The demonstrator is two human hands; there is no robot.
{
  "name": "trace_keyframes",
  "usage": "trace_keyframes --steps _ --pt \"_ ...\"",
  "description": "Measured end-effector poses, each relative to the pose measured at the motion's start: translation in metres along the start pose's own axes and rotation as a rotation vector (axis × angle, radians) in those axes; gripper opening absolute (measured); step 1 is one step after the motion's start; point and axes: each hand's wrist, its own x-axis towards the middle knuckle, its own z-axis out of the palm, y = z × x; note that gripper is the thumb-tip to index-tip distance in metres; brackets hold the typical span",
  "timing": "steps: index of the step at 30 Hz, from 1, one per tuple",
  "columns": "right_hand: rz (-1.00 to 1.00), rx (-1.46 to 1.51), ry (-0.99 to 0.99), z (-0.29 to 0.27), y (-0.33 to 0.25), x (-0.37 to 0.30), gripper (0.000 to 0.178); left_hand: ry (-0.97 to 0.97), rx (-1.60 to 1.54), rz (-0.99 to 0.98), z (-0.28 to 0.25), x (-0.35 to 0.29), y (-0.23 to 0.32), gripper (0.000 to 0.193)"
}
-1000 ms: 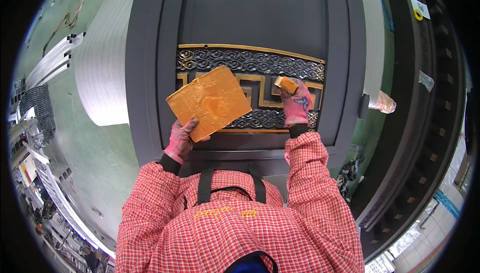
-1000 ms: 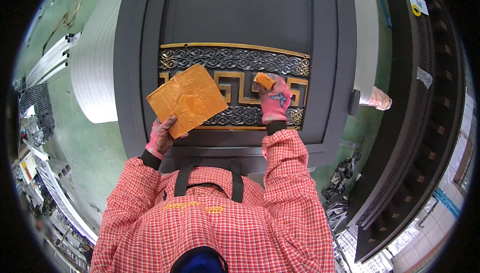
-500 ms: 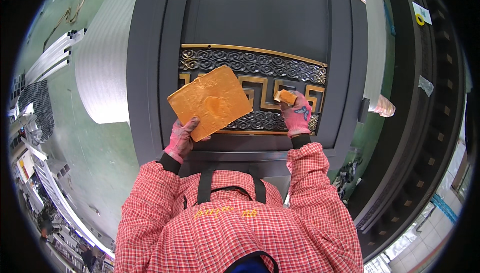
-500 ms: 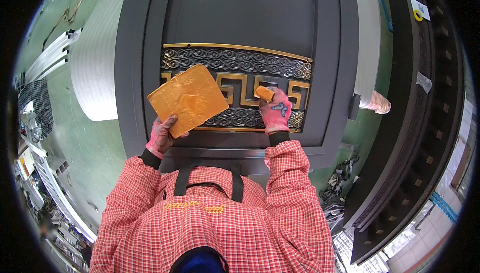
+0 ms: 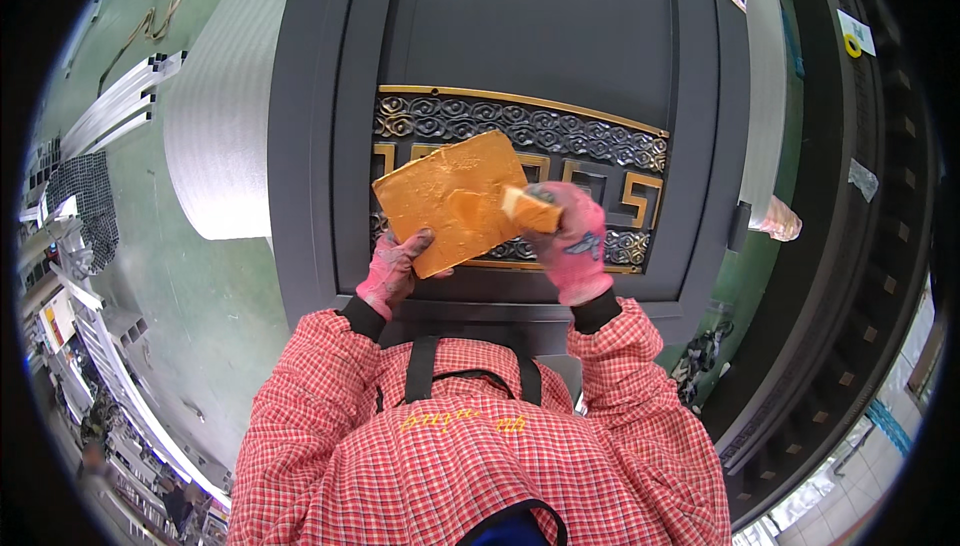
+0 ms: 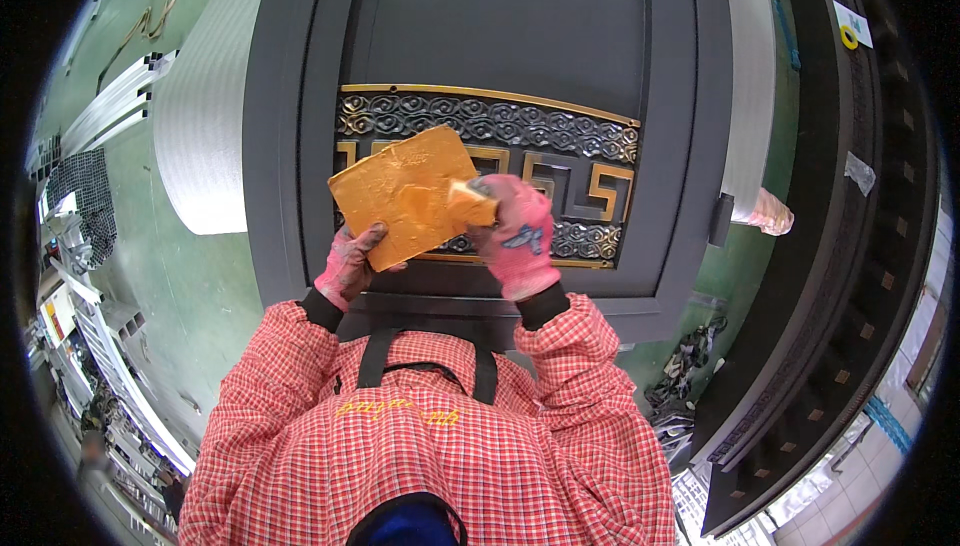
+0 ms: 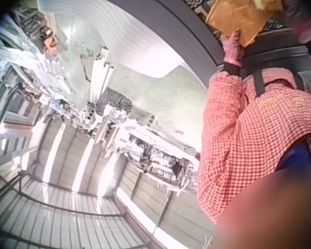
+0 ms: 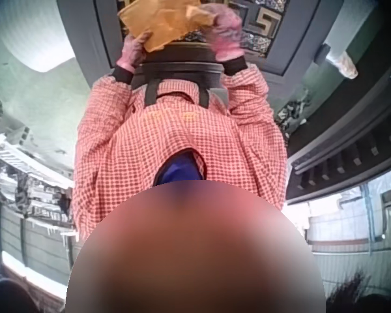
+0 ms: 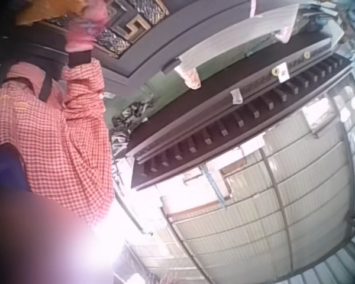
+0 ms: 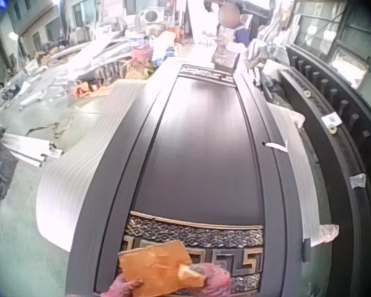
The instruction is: The person applies gold leaf to a decorative Greek key pattern on a dark gray panel using a small sponge and a gold leaf sheet. They repeatedly dab the sponge onto the pattern to transfer the gold material.
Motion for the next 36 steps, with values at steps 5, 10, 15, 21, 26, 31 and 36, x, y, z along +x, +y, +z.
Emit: trace_keyframes --steps 5,10,15,21,26,31,36 --pt "-0.048 -0.205 -0.144 0.009 -0.008 -0.003 0.045 -0.034 0.007 -0.05 0.008 0.005 -0.006 0.045" --pt "-0.02 -0.244 -0.046 -0.002 0.0 -0.01 0.048 -0.025 0.021 -0.061 0.008 0.006 -0.008 0.045" --pt "-0.085 -0.175 -0.012 -0.003 0.012 -0.013 0.037 -0.027 0.01 -0.054 0.008 0.005 -0.008 0.046" --pt "0.326 -0.131 0.334 -0.031 0.075 -0.017 0.032 0.025 0.015 -0.016 0.001 0.003 -0.001 0.046" --pt "0.333 -0.217 0.255 -0.019 0.108 -0.01 0.035 0.042 0.016 -0.005 -0.002 0.004 0.0 0.048" --pt "0.292 -0.338 0.151 -0.011 0.106 0.004 0.038 0.054 0.017 -0.009 -0.003 0.004 -0.001 0.05" --pt "0.304 -0.383 0.159 -0.022 0.114 0.003 0.035 0.065 0.017 -0.013 -0.002 0.004 -0.001 0.051"
